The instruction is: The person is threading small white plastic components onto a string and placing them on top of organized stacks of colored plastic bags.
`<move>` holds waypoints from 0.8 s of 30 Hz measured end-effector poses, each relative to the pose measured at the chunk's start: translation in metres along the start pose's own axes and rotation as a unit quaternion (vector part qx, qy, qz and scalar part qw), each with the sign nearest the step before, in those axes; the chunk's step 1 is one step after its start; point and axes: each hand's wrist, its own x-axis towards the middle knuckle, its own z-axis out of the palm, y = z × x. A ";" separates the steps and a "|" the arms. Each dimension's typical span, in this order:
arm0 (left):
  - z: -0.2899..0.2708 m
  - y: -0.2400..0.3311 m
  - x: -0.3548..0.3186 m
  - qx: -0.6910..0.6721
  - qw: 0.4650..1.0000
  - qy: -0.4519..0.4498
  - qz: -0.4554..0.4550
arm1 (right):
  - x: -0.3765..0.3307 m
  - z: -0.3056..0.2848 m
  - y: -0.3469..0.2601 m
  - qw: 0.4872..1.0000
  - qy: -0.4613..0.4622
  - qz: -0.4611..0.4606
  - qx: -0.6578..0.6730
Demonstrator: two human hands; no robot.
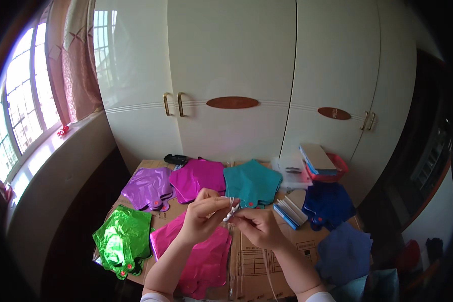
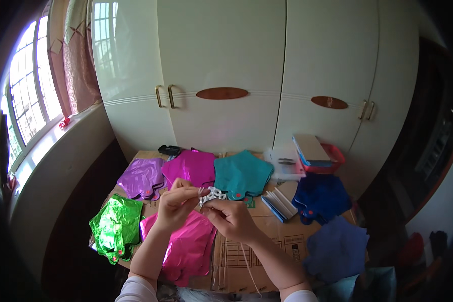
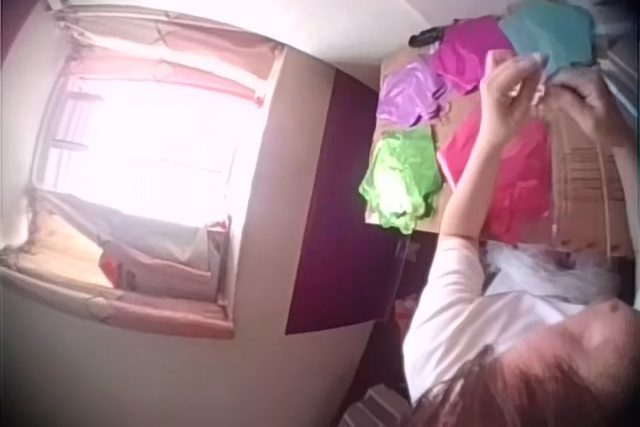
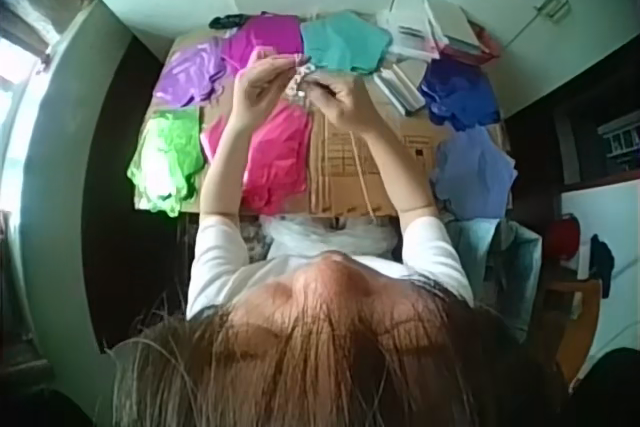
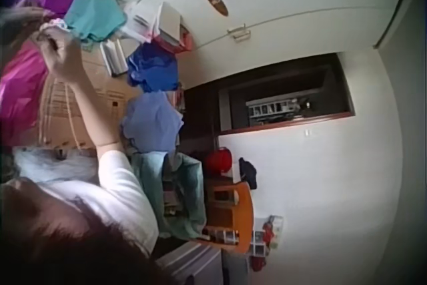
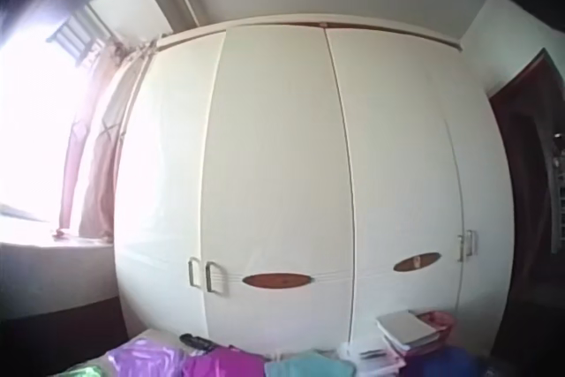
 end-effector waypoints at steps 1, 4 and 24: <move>-0.004 -0.001 -0.002 0.006 0.999 -0.039 0.002 | -0.001 -0.003 -0.012 1.000 -0.012 -0.016 -0.002; -0.007 -0.002 -0.011 -0.137 0.986 -0.094 -0.015 | 0.001 -0.010 -0.013 0.994 0.027 0.044 0.096; -0.018 0.003 -0.011 -0.315 0.935 -0.161 -0.025 | 0.000 -0.018 -0.028 0.987 -0.036 0.101 0.122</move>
